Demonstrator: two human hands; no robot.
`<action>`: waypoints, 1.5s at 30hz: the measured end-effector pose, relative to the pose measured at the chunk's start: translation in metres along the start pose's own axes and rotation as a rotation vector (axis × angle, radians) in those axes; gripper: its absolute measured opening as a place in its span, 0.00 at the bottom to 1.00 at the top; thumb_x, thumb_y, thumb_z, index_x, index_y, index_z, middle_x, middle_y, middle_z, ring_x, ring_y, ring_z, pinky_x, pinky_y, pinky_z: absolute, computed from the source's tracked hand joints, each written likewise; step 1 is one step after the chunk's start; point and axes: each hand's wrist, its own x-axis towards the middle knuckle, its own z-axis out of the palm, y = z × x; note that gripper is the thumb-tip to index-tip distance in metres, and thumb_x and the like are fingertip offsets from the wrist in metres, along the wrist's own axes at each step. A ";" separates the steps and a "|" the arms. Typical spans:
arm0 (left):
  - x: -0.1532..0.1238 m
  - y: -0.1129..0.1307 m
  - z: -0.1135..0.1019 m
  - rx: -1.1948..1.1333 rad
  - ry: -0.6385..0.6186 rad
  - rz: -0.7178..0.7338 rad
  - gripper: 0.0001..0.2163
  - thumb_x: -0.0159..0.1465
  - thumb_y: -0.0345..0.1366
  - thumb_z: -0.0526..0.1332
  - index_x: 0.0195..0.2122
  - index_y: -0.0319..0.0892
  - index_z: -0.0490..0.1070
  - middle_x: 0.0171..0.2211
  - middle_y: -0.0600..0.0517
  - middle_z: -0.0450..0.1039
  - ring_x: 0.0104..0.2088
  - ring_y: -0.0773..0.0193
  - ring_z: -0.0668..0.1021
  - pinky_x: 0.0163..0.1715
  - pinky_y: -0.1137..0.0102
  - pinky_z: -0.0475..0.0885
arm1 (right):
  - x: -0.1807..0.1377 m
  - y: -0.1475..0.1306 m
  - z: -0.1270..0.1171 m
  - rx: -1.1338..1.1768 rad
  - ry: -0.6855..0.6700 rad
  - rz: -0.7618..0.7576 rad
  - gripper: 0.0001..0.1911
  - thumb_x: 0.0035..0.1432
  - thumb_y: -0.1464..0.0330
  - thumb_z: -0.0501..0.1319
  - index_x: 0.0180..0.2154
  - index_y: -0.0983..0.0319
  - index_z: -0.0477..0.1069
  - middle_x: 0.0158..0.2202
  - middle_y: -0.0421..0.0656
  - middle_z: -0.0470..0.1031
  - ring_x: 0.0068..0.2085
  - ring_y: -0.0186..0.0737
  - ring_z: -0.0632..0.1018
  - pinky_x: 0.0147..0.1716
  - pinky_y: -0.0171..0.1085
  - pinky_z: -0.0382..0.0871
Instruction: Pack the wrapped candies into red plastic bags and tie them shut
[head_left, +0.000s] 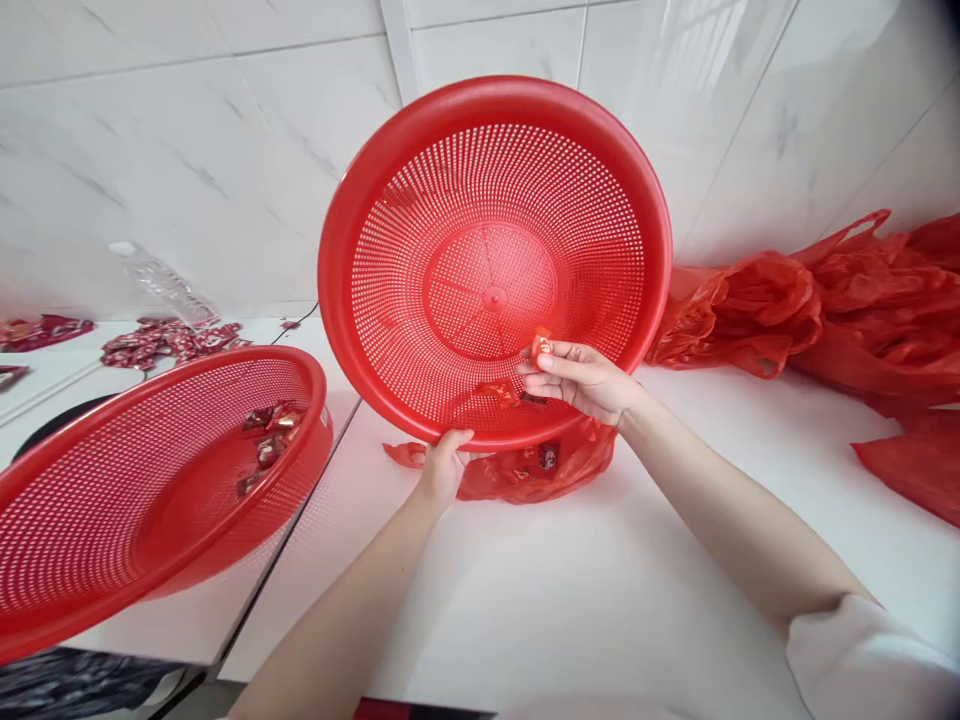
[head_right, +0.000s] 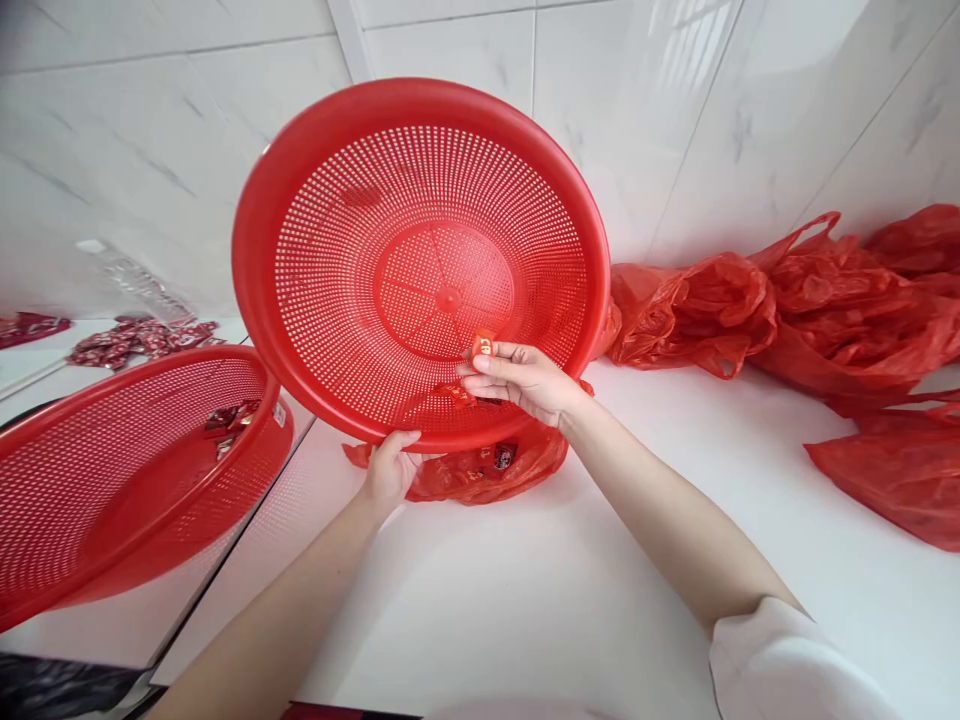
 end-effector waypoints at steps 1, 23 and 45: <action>0.000 -0.001 0.000 0.002 0.007 0.010 0.20 0.48 0.32 0.63 0.44 0.39 0.74 0.39 0.47 0.80 0.48 0.47 0.77 0.44 0.57 0.75 | 0.000 0.000 0.000 0.012 0.016 0.009 0.17 0.50 0.59 0.69 0.36 0.62 0.70 0.34 0.42 0.79 0.33 0.31 0.79 0.36 0.32 0.74; 0.011 -0.007 -0.016 0.057 0.093 0.037 0.12 0.49 0.34 0.64 0.37 0.41 0.75 0.35 0.48 0.80 0.47 0.47 0.78 0.44 0.58 0.75 | -0.030 -0.025 0.016 -1.158 -0.046 -0.409 0.24 0.65 0.55 0.52 0.22 0.61 0.64 0.19 0.37 0.64 0.21 0.30 0.64 0.24 0.33 0.55; 0.001 -0.012 -0.009 0.067 -0.021 0.015 0.19 0.50 0.33 0.64 0.45 0.41 0.74 0.38 0.48 0.79 0.47 0.48 0.78 0.43 0.60 0.75 | -0.005 0.021 0.007 -1.493 -0.191 -0.483 0.21 0.64 0.63 0.55 0.57 0.62 0.65 0.55 0.52 0.70 0.55 0.48 0.71 0.52 0.46 0.66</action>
